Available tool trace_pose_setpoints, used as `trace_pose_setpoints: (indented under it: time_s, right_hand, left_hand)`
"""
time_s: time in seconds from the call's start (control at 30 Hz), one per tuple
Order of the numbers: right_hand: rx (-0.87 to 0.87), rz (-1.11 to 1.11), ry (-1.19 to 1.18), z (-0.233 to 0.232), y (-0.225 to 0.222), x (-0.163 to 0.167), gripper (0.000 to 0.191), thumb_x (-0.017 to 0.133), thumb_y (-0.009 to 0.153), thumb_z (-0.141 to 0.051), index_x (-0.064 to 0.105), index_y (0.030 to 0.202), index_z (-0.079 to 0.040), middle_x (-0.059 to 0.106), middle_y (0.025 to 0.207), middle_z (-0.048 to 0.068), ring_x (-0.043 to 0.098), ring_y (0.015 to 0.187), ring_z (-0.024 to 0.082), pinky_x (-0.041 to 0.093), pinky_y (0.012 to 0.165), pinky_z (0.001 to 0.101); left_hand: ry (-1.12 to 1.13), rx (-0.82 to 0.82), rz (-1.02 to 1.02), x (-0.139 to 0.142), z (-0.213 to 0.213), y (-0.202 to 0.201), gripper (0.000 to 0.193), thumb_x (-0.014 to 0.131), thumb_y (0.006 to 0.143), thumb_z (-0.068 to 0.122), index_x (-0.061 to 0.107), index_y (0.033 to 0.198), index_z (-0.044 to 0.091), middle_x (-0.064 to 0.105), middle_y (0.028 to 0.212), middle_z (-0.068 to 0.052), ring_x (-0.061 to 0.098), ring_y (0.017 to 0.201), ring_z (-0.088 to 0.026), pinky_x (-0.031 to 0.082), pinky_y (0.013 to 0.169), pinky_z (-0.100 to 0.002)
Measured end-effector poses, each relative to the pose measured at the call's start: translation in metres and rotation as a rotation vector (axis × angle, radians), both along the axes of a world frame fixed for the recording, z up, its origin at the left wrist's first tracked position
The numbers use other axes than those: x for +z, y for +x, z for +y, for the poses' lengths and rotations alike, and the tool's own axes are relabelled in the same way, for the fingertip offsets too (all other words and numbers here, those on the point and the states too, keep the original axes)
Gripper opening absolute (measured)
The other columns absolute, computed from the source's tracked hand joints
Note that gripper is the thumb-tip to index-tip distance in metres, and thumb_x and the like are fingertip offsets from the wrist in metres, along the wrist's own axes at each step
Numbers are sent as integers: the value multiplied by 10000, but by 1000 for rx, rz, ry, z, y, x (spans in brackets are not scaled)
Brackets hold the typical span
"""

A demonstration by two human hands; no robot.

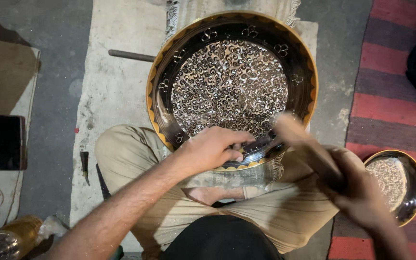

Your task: The person sits cross-legged and uses a metal chisel and hammer to engrave a decorative pattern into a large brass plate. They repeatedly strike the chisel to create indentations, rotating the plate occasionally to work on different sections.

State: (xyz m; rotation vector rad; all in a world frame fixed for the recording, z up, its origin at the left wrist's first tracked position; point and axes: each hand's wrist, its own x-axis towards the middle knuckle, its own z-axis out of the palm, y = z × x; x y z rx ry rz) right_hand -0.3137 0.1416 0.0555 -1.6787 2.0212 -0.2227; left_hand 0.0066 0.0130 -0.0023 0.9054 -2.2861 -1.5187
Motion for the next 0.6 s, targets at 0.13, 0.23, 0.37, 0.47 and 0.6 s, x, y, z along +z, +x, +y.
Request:
trace_pose_setpoints:
  time_s: [0.13, 0.23, 0.37, 0.47, 0.6]
  right_hand:
    - [-82, -252, -156, 48, 6, -34, 637, 790, 708, -58, 540, 1290, 10, 673, 1045, 110, 664, 952, 239, 523, 843, 327]
    - [-310, -434, -117, 91, 17, -62, 467, 825, 787, -42, 593, 1191, -7, 656, 895, 83, 626, 858, 193, 519, 783, 299]
    - [-538, -739, -240, 126, 28, -86, 568, 792, 763, -38, 543, 1272, -75, 666, 882, 47, 645, 786, 116, 527, 700, 265]
    - [-314, -72, -95, 137, 33, -92, 469, 863, 751, -30, 636, 1161, -50, 673, 800, 34, 692, 664, 134, 541, 651, 302]
    - [-514, -458, -207, 137, 39, -96, 661, 855, 801, -86, 529, 1376, -81, 704, 891, 108, 670, 642, 198, 509, 511, 348]
  left_hand:
    - [15, -158, 29, 1, -8, 0, 458, 724, 860, 163, 670, 1312, 216, 789, 963, -78, 764, 890, -262, 579, 813, -415]
    - [54, -251, 0, 4, -12, 1, 455, 727, 863, 184, 667, 1311, 229, 790, 1000, -66, 765, 942, -247, 574, 838, -417]
    - [101, -273, -31, 6, -14, -1, 463, 710, 865, 191, 648, 1320, 253, 797, 1023, -32, 775, 970, -208, 571, 880, -400]
    - [53, -288, 39, 5, -14, 1, 452, 732, 868, 192, 659, 1313, 226, 791, 1020, -56, 767, 973, -227, 575, 855, -415]
    - [60, -342, 18, 1, -17, -2, 444, 747, 851, 187, 677, 1287, 231, 799, 958, -42, 774, 908, -228, 573, 807, -416]
